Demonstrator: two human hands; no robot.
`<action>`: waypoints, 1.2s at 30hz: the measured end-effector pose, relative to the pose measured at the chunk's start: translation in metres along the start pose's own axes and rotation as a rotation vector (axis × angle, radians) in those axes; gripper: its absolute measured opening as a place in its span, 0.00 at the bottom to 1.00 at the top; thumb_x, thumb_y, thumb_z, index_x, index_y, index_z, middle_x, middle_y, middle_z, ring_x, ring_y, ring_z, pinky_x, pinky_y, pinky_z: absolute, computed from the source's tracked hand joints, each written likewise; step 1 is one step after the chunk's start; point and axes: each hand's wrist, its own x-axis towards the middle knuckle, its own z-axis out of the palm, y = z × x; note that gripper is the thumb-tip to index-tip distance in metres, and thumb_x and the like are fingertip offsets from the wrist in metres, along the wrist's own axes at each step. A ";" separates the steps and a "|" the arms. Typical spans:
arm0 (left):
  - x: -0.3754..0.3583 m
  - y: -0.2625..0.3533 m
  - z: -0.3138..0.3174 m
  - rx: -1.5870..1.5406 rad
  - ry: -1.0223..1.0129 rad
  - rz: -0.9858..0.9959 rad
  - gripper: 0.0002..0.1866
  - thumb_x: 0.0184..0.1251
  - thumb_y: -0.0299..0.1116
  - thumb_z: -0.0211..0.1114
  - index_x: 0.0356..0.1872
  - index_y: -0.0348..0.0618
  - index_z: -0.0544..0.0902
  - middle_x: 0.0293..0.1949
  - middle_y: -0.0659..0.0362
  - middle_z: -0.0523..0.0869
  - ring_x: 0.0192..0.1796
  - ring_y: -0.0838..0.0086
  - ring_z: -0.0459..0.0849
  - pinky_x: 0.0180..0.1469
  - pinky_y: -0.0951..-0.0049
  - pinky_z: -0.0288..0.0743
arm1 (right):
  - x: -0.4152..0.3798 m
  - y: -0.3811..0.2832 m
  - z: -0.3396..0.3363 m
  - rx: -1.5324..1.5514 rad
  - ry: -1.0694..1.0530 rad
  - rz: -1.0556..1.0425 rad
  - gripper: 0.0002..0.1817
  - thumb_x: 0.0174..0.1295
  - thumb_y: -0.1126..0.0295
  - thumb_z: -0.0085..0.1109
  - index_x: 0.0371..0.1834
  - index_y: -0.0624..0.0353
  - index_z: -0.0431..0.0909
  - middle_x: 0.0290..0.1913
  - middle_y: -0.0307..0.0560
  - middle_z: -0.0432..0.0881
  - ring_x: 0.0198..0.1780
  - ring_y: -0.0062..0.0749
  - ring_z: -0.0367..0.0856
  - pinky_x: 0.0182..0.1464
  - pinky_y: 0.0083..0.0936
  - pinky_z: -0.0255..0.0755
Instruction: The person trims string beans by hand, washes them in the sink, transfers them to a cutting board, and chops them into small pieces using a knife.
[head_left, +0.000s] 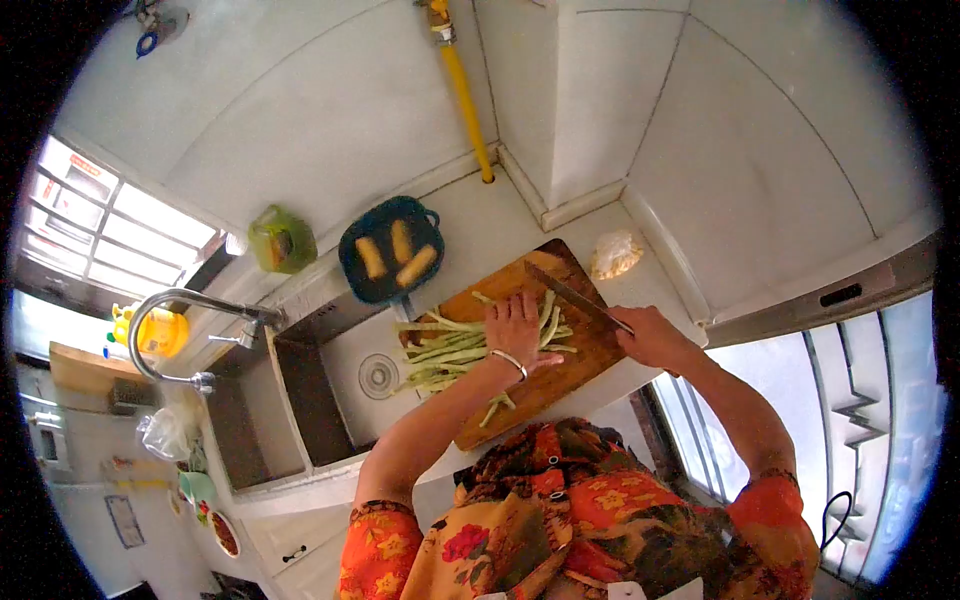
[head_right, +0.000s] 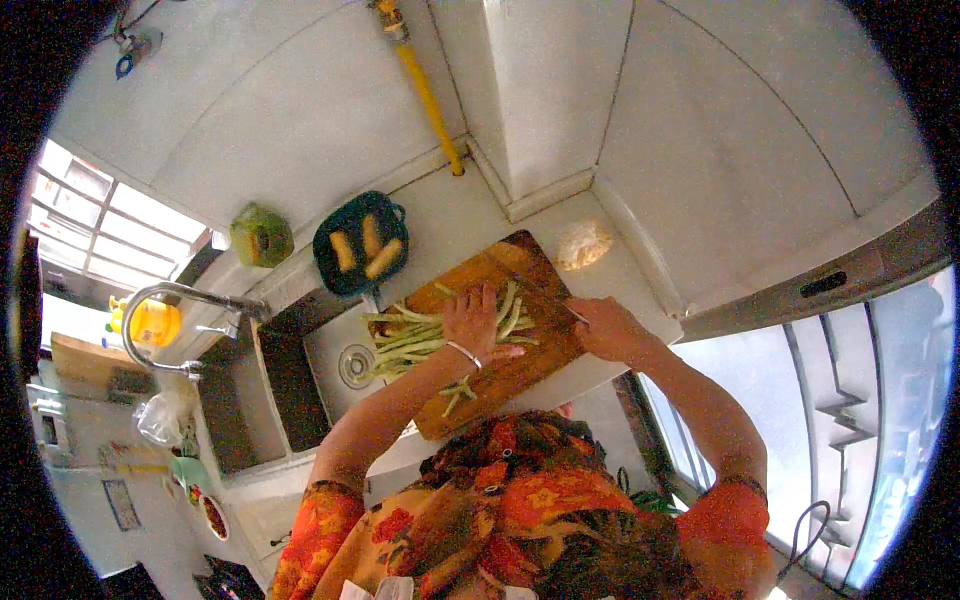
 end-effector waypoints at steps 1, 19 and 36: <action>0.002 -0.001 0.007 0.008 0.080 0.028 0.60 0.32 0.69 0.67 0.62 0.31 0.59 0.57 0.45 0.70 0.59 0.54 0.68 0.62 0.50 0.54 | 0.001 0.009 0.005 -0.008 0.009 -0.020 0.20 0.51 0.72 0.49 0.50 0.63 0.69 0.37 0.64 0.78 0.40 0.59 0.77 0.46 0.47 0.71; 0.000 0.010 0.031 0.103 0.157 0.112 0.34 0.55 0.56 0.59 0.57 0.41 0.68 0.52 0.46 0.73 0.52 0.48 0.70 0.45 0.44 0.67 | 0.014 -0.031 -0.003 -0.378 -0.087 0.220 0.24 0.53 0.74 0.52 0.54 0.65 0.58 0.26 0.60 0.79 0.32 0.56 0.79 0.34 0.50 0.72; 0.000 0.010 0.032 0.115 0.217 0.131 0.33 0.54 0.52 0.61 0.56 0.42 0.68 0.45 0.48 0.76 0.47 0.53 0.74 0.41 0.48 0.69 | 0.016 -0.023 0.001 -0.397 -0.165 0.127 0.20 0.55 0.73 0.50 0.51 0.64 0.60 0.28 0.62 0.78 0.33 0.58 0.79 0.33 0.49 0.72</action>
